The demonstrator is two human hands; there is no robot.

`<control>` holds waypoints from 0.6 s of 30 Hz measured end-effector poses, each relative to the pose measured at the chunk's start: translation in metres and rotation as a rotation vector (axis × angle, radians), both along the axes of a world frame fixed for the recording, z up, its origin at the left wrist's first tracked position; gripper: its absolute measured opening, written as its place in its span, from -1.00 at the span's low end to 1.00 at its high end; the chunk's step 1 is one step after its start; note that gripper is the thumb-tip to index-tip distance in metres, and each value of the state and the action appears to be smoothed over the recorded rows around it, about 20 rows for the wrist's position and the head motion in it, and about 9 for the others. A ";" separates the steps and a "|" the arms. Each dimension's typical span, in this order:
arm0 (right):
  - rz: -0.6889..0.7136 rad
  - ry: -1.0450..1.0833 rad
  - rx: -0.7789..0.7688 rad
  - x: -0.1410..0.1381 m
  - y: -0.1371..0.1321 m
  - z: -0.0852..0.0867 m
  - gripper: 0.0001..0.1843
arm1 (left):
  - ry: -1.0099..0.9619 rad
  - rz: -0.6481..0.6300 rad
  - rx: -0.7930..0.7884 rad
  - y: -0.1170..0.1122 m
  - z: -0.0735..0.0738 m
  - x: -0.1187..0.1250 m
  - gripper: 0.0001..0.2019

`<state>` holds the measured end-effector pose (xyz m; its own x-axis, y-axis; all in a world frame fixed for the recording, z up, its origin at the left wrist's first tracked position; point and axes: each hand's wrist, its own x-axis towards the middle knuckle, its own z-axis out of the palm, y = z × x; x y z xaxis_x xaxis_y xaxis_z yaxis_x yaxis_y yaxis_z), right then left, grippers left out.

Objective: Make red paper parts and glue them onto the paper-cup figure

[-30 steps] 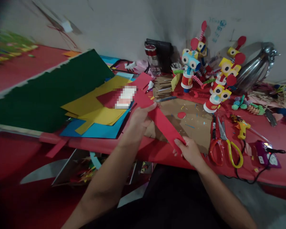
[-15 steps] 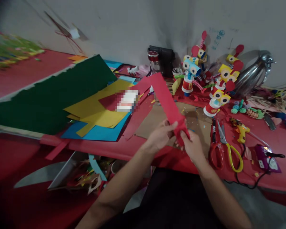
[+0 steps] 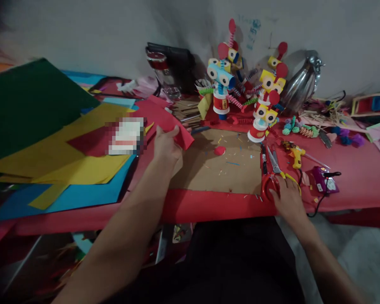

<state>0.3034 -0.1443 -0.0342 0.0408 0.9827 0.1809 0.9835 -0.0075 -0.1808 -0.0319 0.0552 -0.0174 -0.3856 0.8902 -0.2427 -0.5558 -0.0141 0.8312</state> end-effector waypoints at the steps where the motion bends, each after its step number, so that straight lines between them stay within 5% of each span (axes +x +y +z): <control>1: 0.015 -0.023 -0.012 0.001 0.001 0.001 -0.56 | 0.011 0.005 0.014 -0.001 -0.002 0.001 -0.70; 12: -0.212 -0.023 -0.133 0.013 0.009 0.014 -0.36 | 0.041 -0.060 0.177 -0.004 -0.003 -0.004 -0.55; 15: -0.270 0.039 -0.147 0.021 0.003 0.031 -0.36 | 0.017 -0.092 0.128 0.000 -0.006 -0.005 -0.55; 18: -0.277 0.148 -0.105 0.022 -0.019 0.056 -0.40 | -0.070 -0.101 0.046 0.004 -0.011 -0.007 -0.75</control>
